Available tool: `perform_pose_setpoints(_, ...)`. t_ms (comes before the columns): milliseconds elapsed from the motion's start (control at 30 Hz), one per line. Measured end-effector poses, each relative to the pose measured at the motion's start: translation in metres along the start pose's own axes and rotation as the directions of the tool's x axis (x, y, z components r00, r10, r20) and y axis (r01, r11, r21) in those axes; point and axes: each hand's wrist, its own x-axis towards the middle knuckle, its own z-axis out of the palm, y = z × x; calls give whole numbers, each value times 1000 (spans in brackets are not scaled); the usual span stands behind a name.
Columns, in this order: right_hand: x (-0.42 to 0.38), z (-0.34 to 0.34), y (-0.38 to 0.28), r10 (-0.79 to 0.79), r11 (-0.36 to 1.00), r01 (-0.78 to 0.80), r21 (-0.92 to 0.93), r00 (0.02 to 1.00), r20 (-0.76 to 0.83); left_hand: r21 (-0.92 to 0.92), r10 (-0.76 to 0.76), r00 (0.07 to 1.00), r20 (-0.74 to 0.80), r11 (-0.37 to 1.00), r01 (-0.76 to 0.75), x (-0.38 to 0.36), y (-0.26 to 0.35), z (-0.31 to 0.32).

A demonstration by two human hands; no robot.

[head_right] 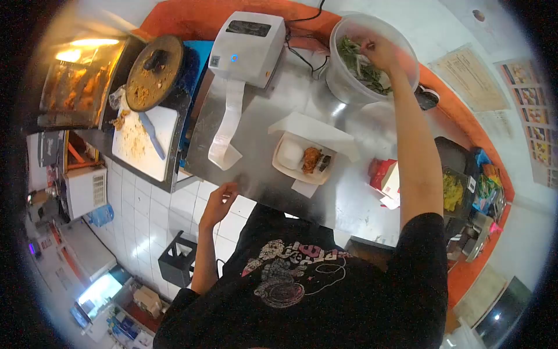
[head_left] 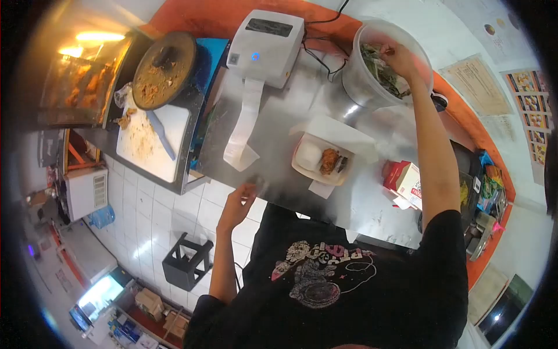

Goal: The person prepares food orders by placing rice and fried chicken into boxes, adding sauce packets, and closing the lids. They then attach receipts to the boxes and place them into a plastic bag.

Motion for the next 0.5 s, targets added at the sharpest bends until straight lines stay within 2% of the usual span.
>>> perform_pose_setpoints(67, -11, -16, -11, 47, 999, -47, 9, 998, -45, 0, -11, 1000, 18, 1000, 11, 3, -10, -7)
perform_pose_setpoints(133, -33, -31, -36, 96, 995, -95, 20, 991, -91, 20, 47, 997, 64, 999, -48, 14, -12, -9)
perform_pose_setpoints(167, -44, -35, -55, 147, 979, -119, 164, 974, -174, 38, 87, 993, 85, 995, -91, 20, -12, -11)
perform_pose_setpoints(200, -56, -38, -68, 209, 942, -128, 310, 947, -244, 40, 59, 988, 146, 997, -66, 28, -7, -13)
perform_pose_setpoints(233, -70, -40, -77, 223, 939, -139, 314, 942, -252, 48, 61, 985, 161, 996, -69, 36, -3, -14)
perform_pose_setpoints(300, -92, -41, -88, 239, 882, -117, 456, 946, -219, 42, 91, 972, 218, 994, -102, 50, 16, -14)
perform_pose_setpoints(333, -98, -40, -87, 253, 880, -125, 458, 940, -229, 49, 94, 968, 233, 993, -108, 57, 22, -13)
perform_pose_setpoints(400, -108, -41, -78, 243, 961, -187, 204, 922, -301, 33, 158, 942, 296, 984, -175, 71, 33, -10)
perform_pose_setpoints(433, -112, -43, -73, 267, 955, -207, 211, 909, -319, 45, 162, 932, 323, 981, -186, 76, 37, -9)
perform_pose_setpoints(500, -116, -42, -85, 365, 889, -228, 397, 876, -315, 32, 202, 908, 366, 973, -230, 85, 46, -6)
